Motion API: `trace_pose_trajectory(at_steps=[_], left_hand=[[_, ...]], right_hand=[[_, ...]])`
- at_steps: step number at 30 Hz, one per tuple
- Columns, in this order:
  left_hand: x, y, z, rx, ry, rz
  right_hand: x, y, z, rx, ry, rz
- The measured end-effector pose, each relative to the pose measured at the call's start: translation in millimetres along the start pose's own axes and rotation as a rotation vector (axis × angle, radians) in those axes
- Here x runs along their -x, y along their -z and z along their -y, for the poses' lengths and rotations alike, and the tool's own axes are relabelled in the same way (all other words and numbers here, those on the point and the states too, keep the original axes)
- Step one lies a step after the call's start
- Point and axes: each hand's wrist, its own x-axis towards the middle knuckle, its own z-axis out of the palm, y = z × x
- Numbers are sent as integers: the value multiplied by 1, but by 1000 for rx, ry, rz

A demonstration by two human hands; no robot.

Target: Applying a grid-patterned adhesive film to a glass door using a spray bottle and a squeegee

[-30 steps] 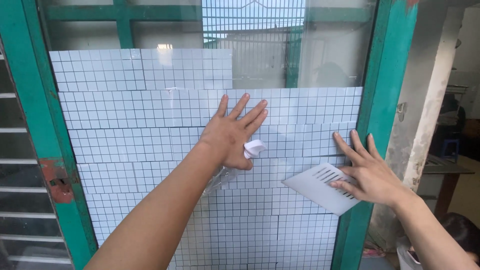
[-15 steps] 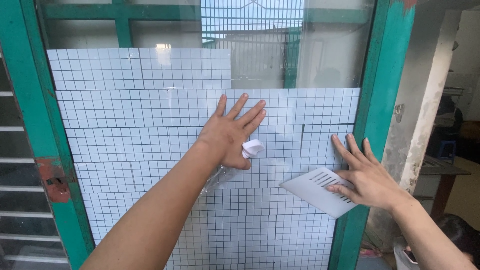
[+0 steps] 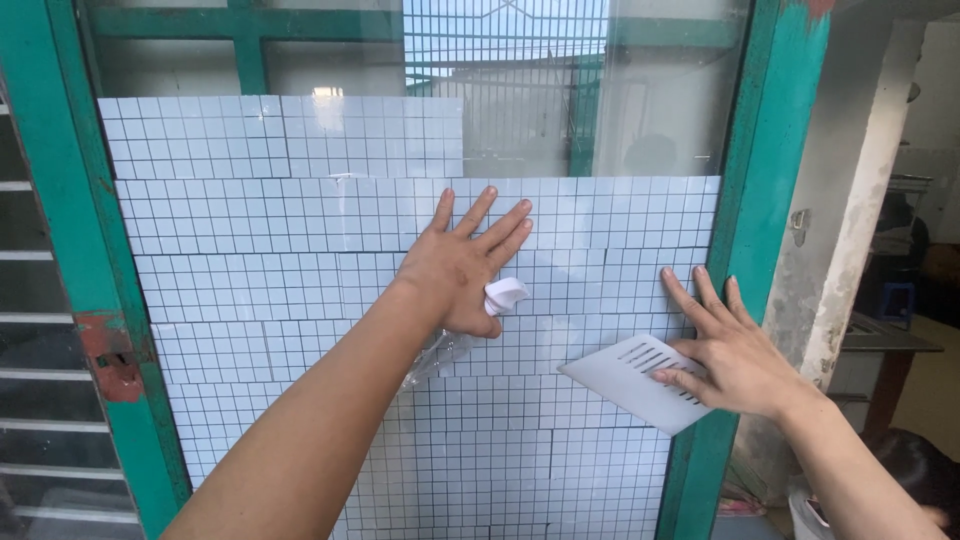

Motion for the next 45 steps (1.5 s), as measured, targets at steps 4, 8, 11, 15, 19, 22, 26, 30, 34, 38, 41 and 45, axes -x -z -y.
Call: trace_pose_trajectory(at_steps=[4,8,11,15,19,22,26,30,34,38,41,45], left_hand=[[-1,-1,0,-4,0,-11],[3,3,-1,4,3,23],[3,5,-1,9,8,24],[1,1,-1,2,2,9],[2,4,-1,2,7,20],[3,4,-1,13,8,24],[3,5,0,-11,3,31],[3,6,0,-18,9,36],[2,4,-2,-19,11,25],[4,5,-1,-31,15,31],[4,6,-2,-23,13,38],[6,9,-2,-29,21,49]], right_hand=[[13,-10,8,-60,106,-115],[28,-37,6,-51,152,-43],[29,-44,-1,-21,133,-33],[30,-46,-1,-13,135,-50],[28,-47,-2,-18,116,-38],[28,-48,-2,-29,115,-39],[28,-47,-2,-45,120,-42],[28,-44,1,-67,112,-40],[28,-41,6,-83,89,-31],[20,-33,32,-22,74,45],[7,-28,65,-55,326,17],[-7,-41,74,-102,336,47]])
